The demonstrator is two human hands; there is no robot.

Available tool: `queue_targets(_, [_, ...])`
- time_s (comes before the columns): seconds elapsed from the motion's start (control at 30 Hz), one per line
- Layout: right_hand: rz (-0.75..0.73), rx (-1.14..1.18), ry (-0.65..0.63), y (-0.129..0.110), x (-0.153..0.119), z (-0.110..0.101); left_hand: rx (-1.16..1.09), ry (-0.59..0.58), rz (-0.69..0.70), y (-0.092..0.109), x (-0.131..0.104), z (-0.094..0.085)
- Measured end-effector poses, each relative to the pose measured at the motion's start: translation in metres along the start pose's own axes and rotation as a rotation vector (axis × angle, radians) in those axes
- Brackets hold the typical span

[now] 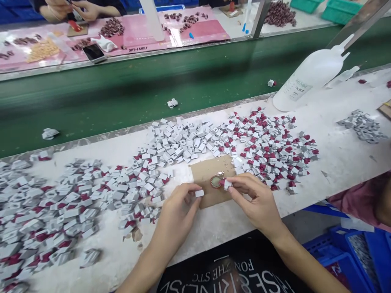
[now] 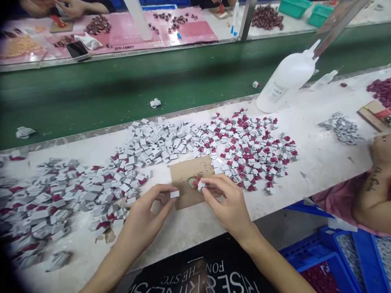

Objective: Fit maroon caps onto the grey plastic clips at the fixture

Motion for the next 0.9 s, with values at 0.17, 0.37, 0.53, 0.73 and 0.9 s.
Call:
queue_targets(0.17, [-0.011,-0.026,-0.026,0.001,-0.003,0.004,-0.015,0.005,0.039,-0.003,0.003,0.002])
queue_targets(0.37, [0.013,-0.039,-0.023,0.001,-0.004,0.004,-0.189,-0.059,-0.122,-0.004,0.011,0.006])
queue_targets(0.53, [0.163,0.114,0.042,0.005,0.003,-0.004,-0.433,-0.101,-0.246,0.013,0.022,0.016])
queue_targets(0.73, [0.359,0.333,0.096,0.007,0.019,-0.006,-0.699,-0.165,-0.323,0.037,0.035,0.028])
queue_targets(0.9, [0.389,0.404,-0.004,0.001,0.021,0.010,-0.733,-0.155,-0.375,0.039,0.038,0.028])
Point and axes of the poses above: each hand's wrist, its own x-axis towards the middle knuckle, its own z-axis out of the palm, y = z × x, the point moved 8 cm from there along x, towards the middle knuckle, and after that the axes turned 15 degrees about y, right-handed, at the moved point
